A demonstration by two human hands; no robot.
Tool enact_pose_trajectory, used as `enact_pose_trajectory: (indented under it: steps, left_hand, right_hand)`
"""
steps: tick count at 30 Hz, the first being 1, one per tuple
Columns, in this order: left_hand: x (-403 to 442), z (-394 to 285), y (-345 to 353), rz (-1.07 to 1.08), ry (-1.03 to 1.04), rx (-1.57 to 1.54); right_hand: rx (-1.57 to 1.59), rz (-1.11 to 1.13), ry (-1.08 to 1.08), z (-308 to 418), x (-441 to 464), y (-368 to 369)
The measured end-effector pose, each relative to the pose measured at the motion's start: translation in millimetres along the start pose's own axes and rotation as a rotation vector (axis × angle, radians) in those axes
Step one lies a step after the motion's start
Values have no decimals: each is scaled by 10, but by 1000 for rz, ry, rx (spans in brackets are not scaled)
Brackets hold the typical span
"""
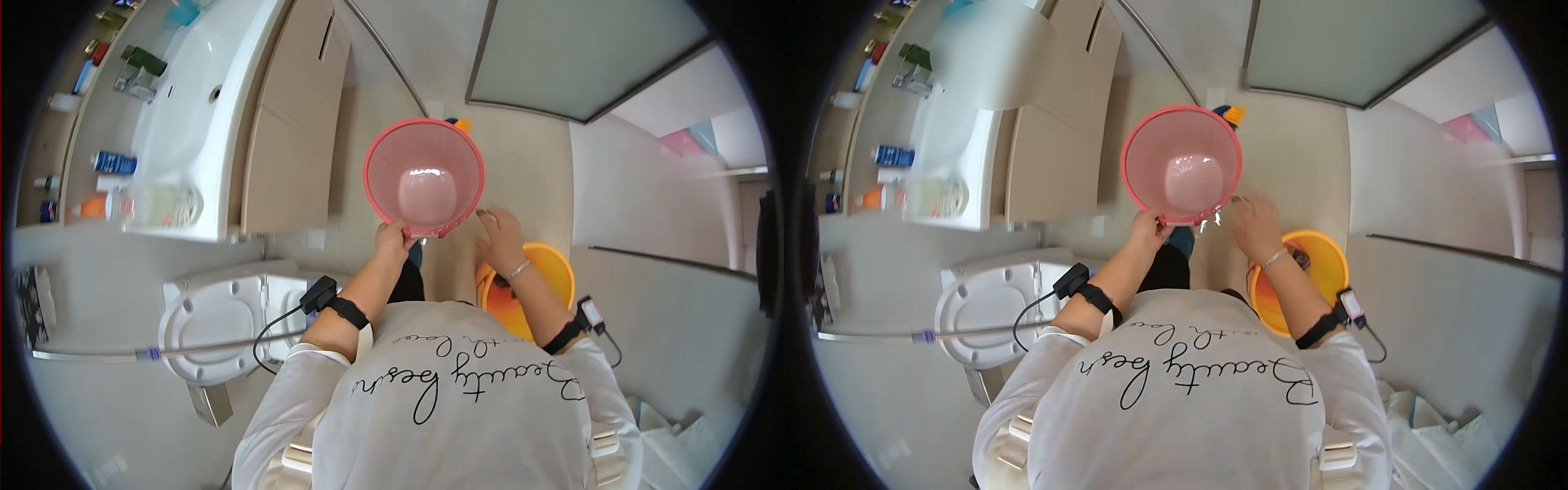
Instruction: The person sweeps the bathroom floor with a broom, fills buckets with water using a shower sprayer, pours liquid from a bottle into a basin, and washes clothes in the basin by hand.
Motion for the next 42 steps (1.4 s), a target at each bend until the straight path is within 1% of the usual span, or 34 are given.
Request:
enact_pose_trajectory:
  steps: [1,2,4,7,10,12,13,14,15,16,18,19,21,22,24,25,26,27,28,30,32,33,34,35,37,38,39,40,42]
  left_hand:
    - [156,-167,103,1,-6,-9]
    - [262,-318,165,-12,-11,-1]
    - [542,-512,222,-49,-33,27]
    - [1039,-725,239,-101,-16,-27]
    - [1524,-772,256,-168,-59,-40]
    - [1793,-732,205,-257,-110,-154]
    - [1907,-687,157,-290,-129,-143]
    - [2031,-685,128,-358,-110,-201]
    - [2232,-687,88,-419,-84,-253]
    - [2439,-627,-28,-445,-102,-233]
    - [2886,-511,-333,-456,-32,-284]
    - [3065,-414,-490,-489,-48,-277]
    - [3397,-396,-675,-560,47,-392]
    - [3502,-382,-760,-598,46,-381]
    - [3680,-402,-904,-687,96,-377]
    - [3735,-431,-940,-713,104,-368]
    - [3727,-509,-987,-766,171,-352]
    - [3752,-571,-1087,-806,242,-334]
    - [3844,-542,-1204,-808,240,-330]
    - [4053,-751,-1384,-680,408,-322]
    - [4137,-854,-1525,-671,448,-357]
    - [4156,-921,-1560,-709,489,-345]
    - [4181,-981,-1598,-747,526,-333]
    - [4301,-921,-1810,-784,537,-356]
    - [4353,-1067,-2005,-784,590,-354]
    - [4362,-1140,-2005,-782,635,-346]
    - [4304,-1166,-2025,-891,691,-349]
    - [4326,-1208,-2052,-899,699,-354]
    - [4279,-1225,-2108,-1052,703,-337]
  right_hand:
    - [41,-13,107,-250,100,60]
    - [39,4,108,-371,205,136]
    - [145,-39,257,-661,337,282]
    - [152,-2,354,-834,568,506]
    - [168,89,410,-987,820,741]
    - [148,144,426,-1103,1086,827]
    - [178,201,446,-1207,1134,980]
    - [201,249,460,-1327,1217,1134]
    - [217,263,468,-1464,1324,1291]
    - [245,290,492,-1570,1357,1462]
    - [281,350,521,-1766,1451,1800]
    - [331,353,515,-1807,1519,1946]
    - [415,362,467,-1855,1612,2260]
    - [440,393,468,-1857,1625,2419]
    - [622,444,518,-1883,1633,2750]
    - [655,456,484,-1853,1633,2853]
    - [675,472,478,-1852,1613,2888]
    - [753,545,455,-1811,1611,2929]
    - [817,614,442,-1768,1591,2976]
    - [815,613,432,-1834,1578,2969]
    - [754,601,565,-1995,1455,2998]
    - [739,573,592,-2043,1498,2984]
    - [737,575,586,-2053,1517,3001]
    - [748,626,555,-2043,1492,3075]
    - [767,704,504,-1978,1512,3112]
    - [765,703,493,-1970,1541,3103]
    - [769,719,490,-1974,1556,3104]
    - [773,736,486,-1966,1560,3104]
    - [769,760,470,-1959,1564,3143]
Point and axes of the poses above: each hand's wrist, its own x-axis towards the middle knuckle, its own y-axis out of the palm, z = x × y, the point moved 9 cm from there along x, towards the middle knuckle, and after that the axes turned 7 degrees about z, right-handed, at the moved point
